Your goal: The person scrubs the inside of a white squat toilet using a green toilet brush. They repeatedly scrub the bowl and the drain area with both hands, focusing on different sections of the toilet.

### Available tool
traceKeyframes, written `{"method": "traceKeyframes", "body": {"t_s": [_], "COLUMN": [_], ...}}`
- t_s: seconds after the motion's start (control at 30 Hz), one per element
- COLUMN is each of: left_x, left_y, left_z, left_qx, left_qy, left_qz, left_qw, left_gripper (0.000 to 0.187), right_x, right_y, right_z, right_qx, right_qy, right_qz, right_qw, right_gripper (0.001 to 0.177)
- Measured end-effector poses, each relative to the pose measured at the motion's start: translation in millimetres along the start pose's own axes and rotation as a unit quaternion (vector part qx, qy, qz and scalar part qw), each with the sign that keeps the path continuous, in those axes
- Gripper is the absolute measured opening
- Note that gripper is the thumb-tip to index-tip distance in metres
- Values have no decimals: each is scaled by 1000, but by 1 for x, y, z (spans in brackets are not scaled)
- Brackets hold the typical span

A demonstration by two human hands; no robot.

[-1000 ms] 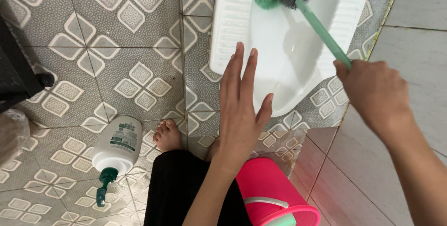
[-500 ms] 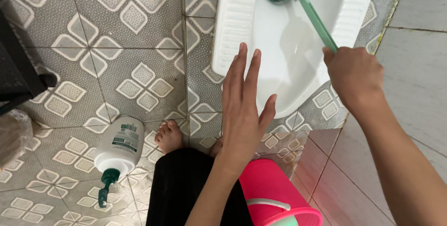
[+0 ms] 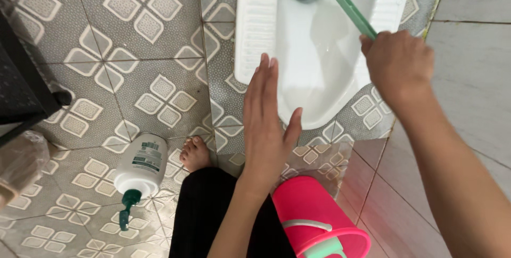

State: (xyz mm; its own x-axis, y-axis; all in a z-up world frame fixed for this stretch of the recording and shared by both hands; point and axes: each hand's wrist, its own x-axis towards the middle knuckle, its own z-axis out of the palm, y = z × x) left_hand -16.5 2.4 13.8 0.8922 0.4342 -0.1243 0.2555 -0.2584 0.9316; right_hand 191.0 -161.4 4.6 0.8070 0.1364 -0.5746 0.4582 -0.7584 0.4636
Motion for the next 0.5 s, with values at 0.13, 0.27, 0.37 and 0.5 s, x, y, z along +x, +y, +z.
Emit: {"method": "traceKeyframes", "body": {"t_s": [0.13,0.27,0.37,0.5], "left_x": [5,13,20,27], "left_y": [12,28,37,41], "left_z": [-11,-17,-22,-22], "left_qx": [15,19,24,27], "left_qy": [-12,-18,-21,-21], "left_qz": [6,14,13,15], "left_qw": [1000,1000,999,999], "left_gripper": [78,76,77,76], "right_x": [10,11,9,19], "right_y": [27,40,42,35], "right_z": [-25,-49,-54,-51], "right_qx": [-6,-19,-63,-105], "right_qy": [46,-7,5,2], "right_qz": [-22,-13,-25,-50], "right_qw": [999,1000,998,993], "right_gripper": [39,32,33,25]}}
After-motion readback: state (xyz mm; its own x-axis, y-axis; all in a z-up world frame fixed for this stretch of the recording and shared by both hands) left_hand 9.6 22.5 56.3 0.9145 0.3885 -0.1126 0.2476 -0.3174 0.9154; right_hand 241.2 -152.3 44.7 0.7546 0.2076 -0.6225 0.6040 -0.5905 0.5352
